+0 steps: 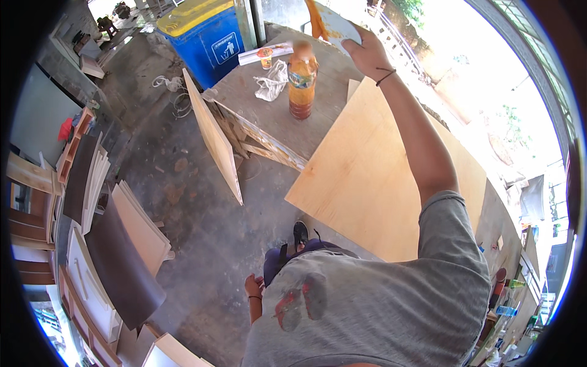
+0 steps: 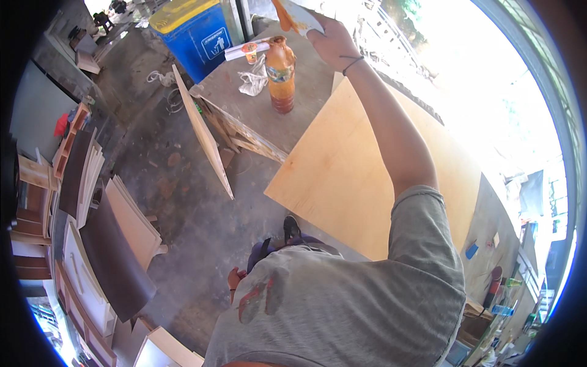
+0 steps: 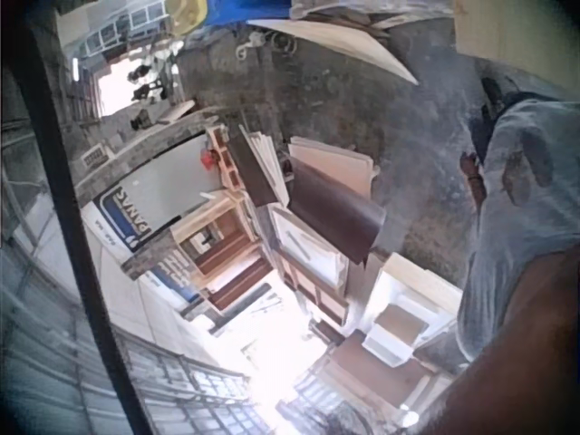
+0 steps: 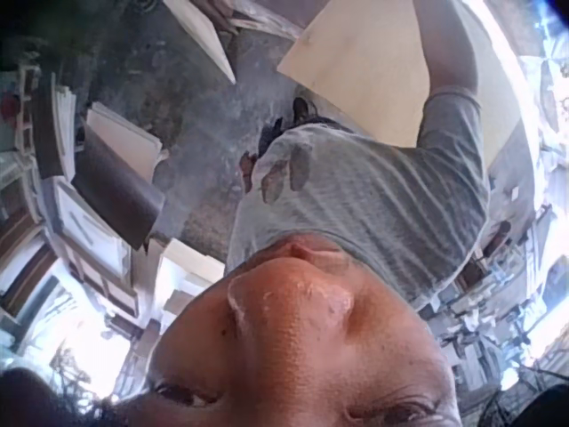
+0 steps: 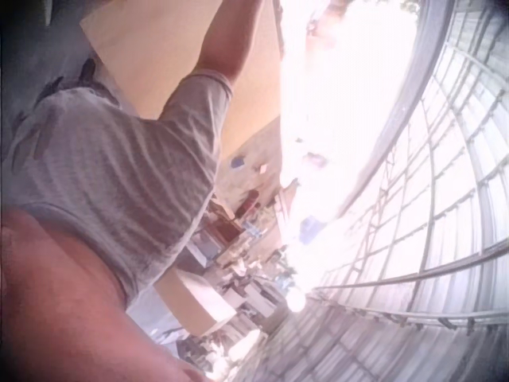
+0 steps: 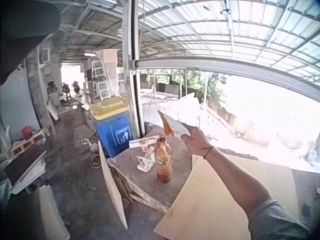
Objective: The person sands a piece of plywood with a blue block, pours an orange liquid from a plastic bottle onto the surface, and spreads it across the wood using a white scraper.
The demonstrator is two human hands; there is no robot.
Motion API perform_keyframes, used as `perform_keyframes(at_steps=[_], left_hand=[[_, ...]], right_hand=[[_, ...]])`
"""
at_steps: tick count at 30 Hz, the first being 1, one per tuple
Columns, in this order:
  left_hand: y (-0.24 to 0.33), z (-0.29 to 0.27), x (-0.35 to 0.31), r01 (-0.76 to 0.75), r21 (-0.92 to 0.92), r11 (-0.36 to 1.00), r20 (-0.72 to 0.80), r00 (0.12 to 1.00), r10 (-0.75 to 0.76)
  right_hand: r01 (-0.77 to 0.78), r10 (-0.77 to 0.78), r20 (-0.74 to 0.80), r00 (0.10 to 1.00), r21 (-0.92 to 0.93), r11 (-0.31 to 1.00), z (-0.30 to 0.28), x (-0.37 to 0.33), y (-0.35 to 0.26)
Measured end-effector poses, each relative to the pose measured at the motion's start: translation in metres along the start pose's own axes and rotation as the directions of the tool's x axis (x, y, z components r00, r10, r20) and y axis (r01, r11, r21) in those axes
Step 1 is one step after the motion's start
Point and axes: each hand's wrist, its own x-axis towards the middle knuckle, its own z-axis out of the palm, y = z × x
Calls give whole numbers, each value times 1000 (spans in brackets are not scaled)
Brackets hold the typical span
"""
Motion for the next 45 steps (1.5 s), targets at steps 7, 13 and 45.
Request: perform_keyframes(at_steps=[7, 13, 45], left_hand=[[42, -8, 26, -399, 758, 516, 295, 915, 276], [-46, -40, 132, -427, 836, 345, 410, 904, 125], [684, 272, 39, -951, -209, 227, 517, 90, 851]], right_hand=[[72, -70, 110, 991, -20, 997, 31, 37, 8], [131, -127, 81, 989, -48, 990, 50, 44, -7], [-124, 129, 42, 991, -121, 985, 71, 19, -22]])
